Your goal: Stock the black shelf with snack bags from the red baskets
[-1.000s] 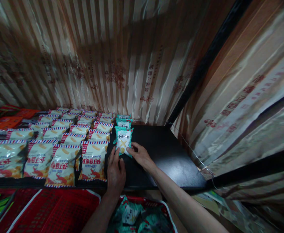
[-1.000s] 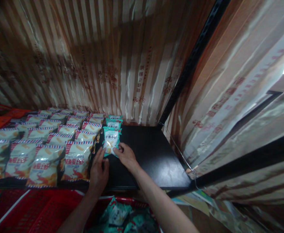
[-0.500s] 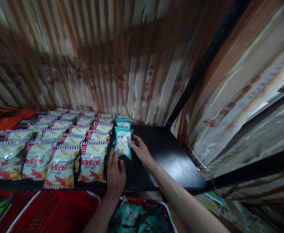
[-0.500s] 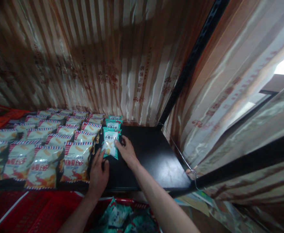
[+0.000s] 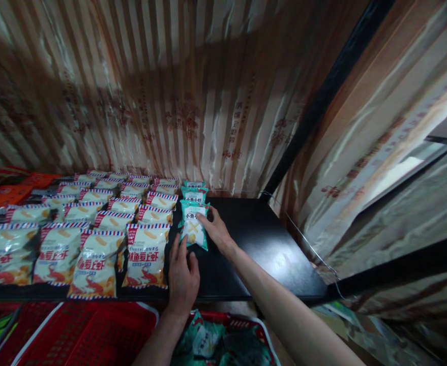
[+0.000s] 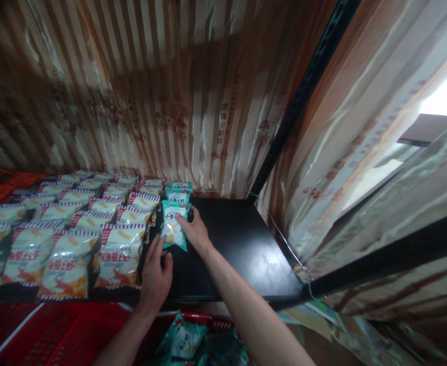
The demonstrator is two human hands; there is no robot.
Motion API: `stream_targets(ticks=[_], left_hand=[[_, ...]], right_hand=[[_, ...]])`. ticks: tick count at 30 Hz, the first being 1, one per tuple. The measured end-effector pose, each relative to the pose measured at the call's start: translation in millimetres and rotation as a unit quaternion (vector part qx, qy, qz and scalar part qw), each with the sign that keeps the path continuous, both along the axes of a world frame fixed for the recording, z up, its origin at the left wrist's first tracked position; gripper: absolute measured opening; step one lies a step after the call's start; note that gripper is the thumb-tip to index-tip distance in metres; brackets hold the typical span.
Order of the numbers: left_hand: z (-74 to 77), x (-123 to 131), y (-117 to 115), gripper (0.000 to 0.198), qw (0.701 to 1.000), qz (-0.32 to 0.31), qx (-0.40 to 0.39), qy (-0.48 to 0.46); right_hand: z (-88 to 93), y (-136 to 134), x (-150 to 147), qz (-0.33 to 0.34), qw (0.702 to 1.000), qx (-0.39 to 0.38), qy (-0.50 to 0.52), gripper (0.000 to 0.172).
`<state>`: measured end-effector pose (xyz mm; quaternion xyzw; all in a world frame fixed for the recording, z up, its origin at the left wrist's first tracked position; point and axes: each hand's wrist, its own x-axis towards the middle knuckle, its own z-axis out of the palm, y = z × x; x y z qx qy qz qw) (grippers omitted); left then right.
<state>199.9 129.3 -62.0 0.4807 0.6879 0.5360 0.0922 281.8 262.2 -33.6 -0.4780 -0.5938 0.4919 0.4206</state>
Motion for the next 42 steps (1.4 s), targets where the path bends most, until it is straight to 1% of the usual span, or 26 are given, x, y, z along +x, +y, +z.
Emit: stream_targets(ticks=[7, 11, 15, 18, 21, 24, 26, 27, 29, 30, 32, 33, 34, 35, 36, 37, 38, 39, 40, 41, 42], left_hand=[[1.6, 0, 0, 0.043, 1.0, -0.003, -0.017, 0.02], [0.2, 0, 0, 0.043, 0.999, -0.004, -0.021, 0.024], [-1.3, 1, 0, 0.043, 0.999, -0.001, -0.02, 0.029], [-3.8, 2, 0, 0.044, 0.999, 0.002, -0.01, 0.04], [-4.9, 4, -1, 0.046, 0.998, 0.002, 0.012, 0.057], [1.4, 5, -7, 0.044, 0.995, 0.002, 0.035, 0.092], [10.3, 6, -14, 0.04, 0.99, -0.015, 0.062, 0.129], [15.3, 7, -18, 0.037, 0.984, -0.029, 0.088, 0.15], [24.4, 9, -29, 0.034, 0.969, -0.09, 0.142, 0.18], [27.8, 10, -35, 0.032, 0.96, -0.124, 0.163, 0.19], [30.6, 15, -49, 0.031, 0.943, -0.19, 0.185, 0.203], [29.8, 18, -56, 0.029, 0.935, -0.218, 0.184, 0.211], [27.3, 22, -63, 0.028, 0.929, -0.247, 0.169, 0.219], [23.1, 26, -71, 0.027, 0.923, -0.278, 0.136, 0.229], [17.0, 31, -78, 0.026, 0.915, -0.313, 0.084, 0.238], [9.1, 35, -85, 0.026, 0.904, -0.35, 0.008, 0.245], [-0.5, 39, -91, 0.027, 0.885, -0.385, -0.085, 0.248], [-11.5, 43, -96, 0.029, 0.859, -0.41, -0.183, 0.247], [-23.5, 45, -101, 0.029, 0.826, -0.418, -0.29, 0.243], [-36.1, 47, -105, 0.029, 0.816, -0.401, -0.34, 0.241], [-48.7, 47, -107, 0.031, 0.813, -0.375, -0.375, 0.24]], right_hand=[[1.9, 5, -2, -0.006, 0.999, -0.01, -0.043, 0.059], [4.2, 2, -1, -0.002, 0.999, -0.009, -0.05, 0.057], [7.6, -3, -3, 0.0, 0.998, -0.014, -0.063, 0.06], [8.7, -8, -4, -0.02, 0.998, -0.006, -0.06, 0.065], [9.4, -18, 3, -0.058, 0.998, 0.009, -0.03, 0.069], [11.9, -43, 22, -0.092, 0.995, 0.026, 0.02, 0.065], [14.4, -69, 40, -0.122, 0.99, 0.054, 0.045, 0.055], [15.5, -85, 50, -0.136, 0.987, 0.072, 0.052, 0.05], [16.4, -118, 70, -0.157, 0.982, 0.094, 0.054, 0.043], [16.0, -135, 79, -0.162, 0.981, 0.09, 0.055, 0.04], [12.7, -164, 97, -0.158, 0.984, 0.052, 0.058, 0.038], [10.1, -176, 105, -0.16, 0.985, 0.027, 0.06, 0.038], [6.9, -186, 113, -0.164, 0.985, 0.009, 0.059, 0.036], [3.2, -194, 120, -0.165, 0.985, -0.001, 0.051, 0.034], [-0.8, -199, 127, -0.164, 0.986, -0.005, 0.043, 0.032], [-5.3, -203, 132, -0.158, 0.987, -0.004, 0.034, 0.029], [-10.2, -204, 137, -0.145, 0.989, -0.001, 0.026, 0.027], [-15.7, -204, 140, -0.127, 0.992, 0.001, 0.02, 0.026], [-21.6, -203, 143, -0.104, 0.995, 0.001, 0.013, 0.026], [-28.0, -201, 144, -0.076, 0.997, -0.003, 0.004, 0.026], [-34.6, -198, 145, -0.045, 0.999, -0.009, -0.011, 0.026]])
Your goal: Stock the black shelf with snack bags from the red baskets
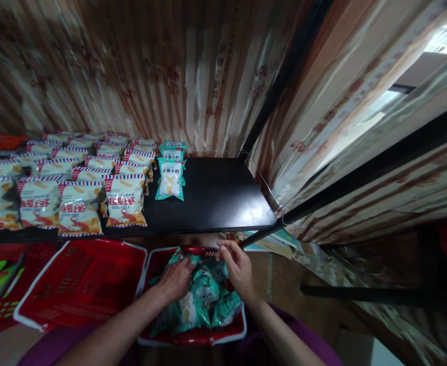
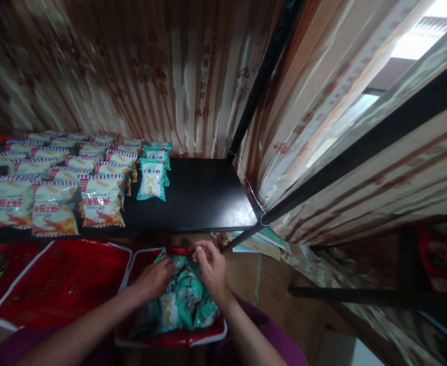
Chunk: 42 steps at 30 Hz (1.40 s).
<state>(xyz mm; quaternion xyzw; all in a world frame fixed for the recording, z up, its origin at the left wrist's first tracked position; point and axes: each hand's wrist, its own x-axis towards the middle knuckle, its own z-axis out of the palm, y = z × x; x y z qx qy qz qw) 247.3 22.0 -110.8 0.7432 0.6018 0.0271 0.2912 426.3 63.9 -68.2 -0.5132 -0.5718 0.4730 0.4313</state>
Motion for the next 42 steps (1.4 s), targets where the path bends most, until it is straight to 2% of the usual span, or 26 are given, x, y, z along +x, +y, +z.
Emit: stream_targets(ticks=[3, 7, 12, 16, 18, 21, 25, 29, 31, 33, 35, 37, 40, 42], left_hand=[[-33.4, -4, 0, 0.038, 0.99, 0.107, -0.054, 0.069], [-62.2, -8, 14, 0.027, 0.971, 0.191, -0.099, 0.104], [-81.2, -1, 29, 0.036, 0.954, 0.251, -0.12, 0.115], [-83.3, 4, 31, 0.038, 0.953, 0.255, -0.123, 0.111], [-77.4, 4, 28, 0.037, 0.958, 0.244, -0.109, 0.106], [-58.9, 2, 23, 0.037, 0.966, 0.224, -0.085, 0.097], [-21.5, -7, 17, 0.032, 0.981, 0.184, -0.045, 0.049], [17.5, -26, 14, 0.034, 0.989, 0.145, -0.007, -0.025], [32.7, -37, 12, 0.032, 0.989, 0.131, 0.002, -0.064], [43.5, -47, 9, 0.03, 0.984, 0.138, 0.005, -0.111], [50.3, -54, 7, 0.03, 0.962, 0.175, -0.005, -0.208], [54.5, -57, 5, 0.032, 0.916, 0.231, -0.029, -0.327], [58.5, -55, 6, 0.039, 0.837, 0.302, -0.07, -0.451], [60.7, -51, 8, 0.042, 0.804, 0.324, -0.083, -0.491]], right_hand=[[-18.2, 9, -1, 0.063, 0.996, -0.019, -0.052, 0.025], [-30.7, 15, -3, 0.078, 0.993, -0.015, -0.084, 0.023], [-32.4, 10, -4, 0.116, 0.987, -0.005, -0.108, 0.024], [-35.9, 9, -3, 0.127, 0.983, -0.013, -0.133, 0.024], [-37.2, 9, -4, 0.119, 0.983, -0.02, -0.14, 0.024], [-36.0, 9, -4, 0.107, 0.985, -0.024, -0.135, 0.022], [-28.4, 9, -2, 0.099, 0.988, -0.021, -0.117, 0.02], [-17.6, 11, 1, 0.07, 0.991, -0.023, -0.109, 0.026], [-12.1, 11, 2, 0.07, 0.993, -0.048, -0.084, 0.031], [-6.7, 10, 4, 0.089, 0.99, -0.108, -0.034, 0.035], [-1.5, 7, 6, 0.115, 0.974, -0.189, 0.039, 0.038], [2.5, 2, 7, 0.138, 0.953, -0.244, 0.113, 0.039], [4.9, -3, 8, 0.151, 0.933, -0.272, 0.179, 0.042], [4.7, -5, 8, 0.136, 0.93, -0.278, 0.2, 0.043]])
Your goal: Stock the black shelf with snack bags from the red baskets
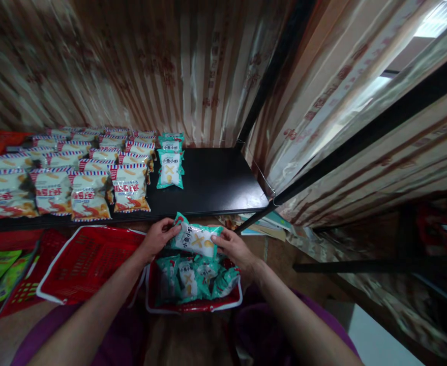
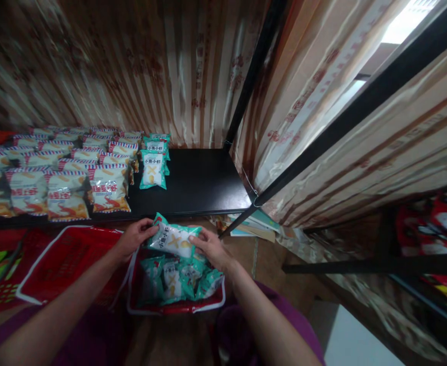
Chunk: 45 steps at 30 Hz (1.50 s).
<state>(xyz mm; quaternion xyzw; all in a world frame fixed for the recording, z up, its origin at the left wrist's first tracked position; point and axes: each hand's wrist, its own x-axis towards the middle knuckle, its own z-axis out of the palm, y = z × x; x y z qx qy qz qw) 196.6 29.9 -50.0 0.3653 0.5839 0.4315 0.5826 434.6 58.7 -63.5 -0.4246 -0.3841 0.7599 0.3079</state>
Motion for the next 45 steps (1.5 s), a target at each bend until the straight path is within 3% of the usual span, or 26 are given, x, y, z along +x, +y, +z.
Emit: stream_targets(ticks=[5, 11, 18, 22, 27, 34, 40, 45], left_hand=[[8.7, 5, 5, 0.044, 0.996, 0.021, 0.003, -0.084], [25.7, 15, 7, 0.043, 0.97, 0.051, 0.012, -0.238], [26.5, 30, 6, 0.057, 0.958, 0.047, 0.017, -0.283], [22.2, 30, 11, 0.047, 0.954, 0.074, 0.016, -0.289], [11.6, 30, 12, 0.037, 0.968, 0.095, 0.017, -0.232], [0.7, 34, 9, 0.039, 0.989, 0.049, 0.04, -0.132], [-1.2, 33, 9, 0.038, 0.993, 0.033, 0.027, -0.115], [3.0, 33, 9, 0.043, 0.986, 0.027, 0.015, -0.163]], right_hand=[[3.5, -1, -1, -0.053, 0.998, -0.021, 0.005, 0.033], [17.2, 0, -3, -0.062, 0.996, -0.03, 0.052, 0.036], [15.4, -6, -7, -0.052, 0.998, -0.023, 0.037, 0.038], [17.2, -10, -7, 0.0, 1.0, 0.0, 0.015, 0.037], [24.0, -5, -9, 0.064, 0.995, 0.071, 0.033, 0.05], [25.3, 2, -26, 0.028, 0.99, 0.14, 0.012, 0.037], [24.7, -2, -37, 0.011, 0.995, 0.094, 0.035, 0.035], [24.6, -2, -40, -0.016, 0.995, 0.088, 0.041, 0.032]])
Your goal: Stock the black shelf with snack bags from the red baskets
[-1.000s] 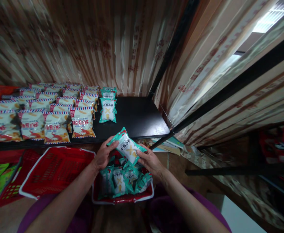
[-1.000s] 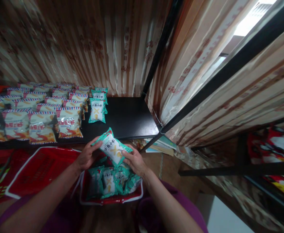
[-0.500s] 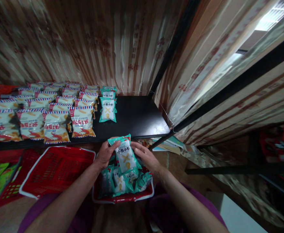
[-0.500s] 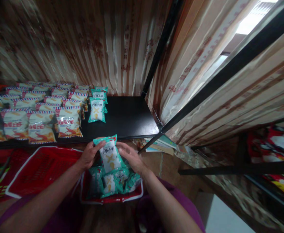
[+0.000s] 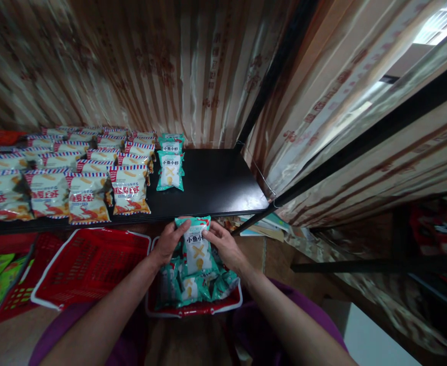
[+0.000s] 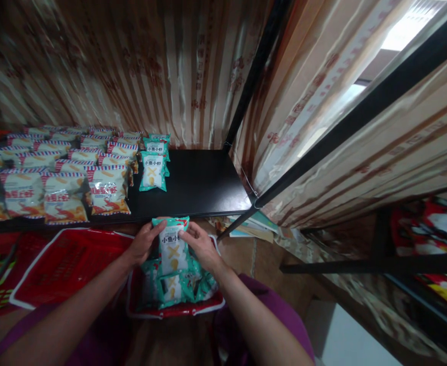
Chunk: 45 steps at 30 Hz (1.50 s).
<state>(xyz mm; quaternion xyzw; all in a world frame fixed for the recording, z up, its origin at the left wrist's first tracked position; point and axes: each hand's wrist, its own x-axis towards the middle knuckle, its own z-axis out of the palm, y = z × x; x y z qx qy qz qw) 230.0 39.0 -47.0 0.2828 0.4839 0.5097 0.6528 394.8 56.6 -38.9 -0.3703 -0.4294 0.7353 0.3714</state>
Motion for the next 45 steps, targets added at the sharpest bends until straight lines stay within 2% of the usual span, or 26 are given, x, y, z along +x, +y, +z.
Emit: stream_targets(ticks=[6, 11, 20, 25, 29, 35, 39, 45], left_hand=[[8.9, 3, -3, 0.043, 0.998, -0.023, 0.009, -0.049], [8.9, 9, -9, 0.049, 0.997, -0.053, 0.006, -0.063], [0.4, 10, -10, 0.049, 0.998, -0.064, -0.003, -0.021], [1.1, 9, -11, 0.052, 0.998, -0.07, -0.003, 0.003], [3.2, 9, -14, 0.055, 0.996, -0.08, -0.023, -0.024], [-0.5, 10, -18, 0.05, 0.989, -0.081, -0.087, -0.084], [5.3, 9, -25, 0.047, 0.98, -0.115, -0.088, -0.138], [18.3, 10, -33, 0.061, 0.976, -0.175, -0.049, -0.122]], right_hand=[[-6.5, 3, 3, -0.045, 0.999, -0.001, 0.014, 0.03], [-10.3, 6, 6, -0.071, 0.997, 0.011, 0.0, 0.031], [-12.5, 6, 10, -0.092, 0.996, 0.017, -0.016, 0.022], [-13.4, 10, 10, -0.104, 0.994, 0.014, -0.018, 0.027], [-9.3, 11, 7, -0.133, 0.991, 0.012, -0.013, 0.024], [-4.4, 16, 6, -0.206, 0.978, -0.03, 0.015, 0.025], [-4.6, 24, 11, -0.219, 0.975, -0.036, 0.025, 0.025], [-4.3, 31, 19, -0.203, 0.972, -0.088, 0.074, 0.024]])
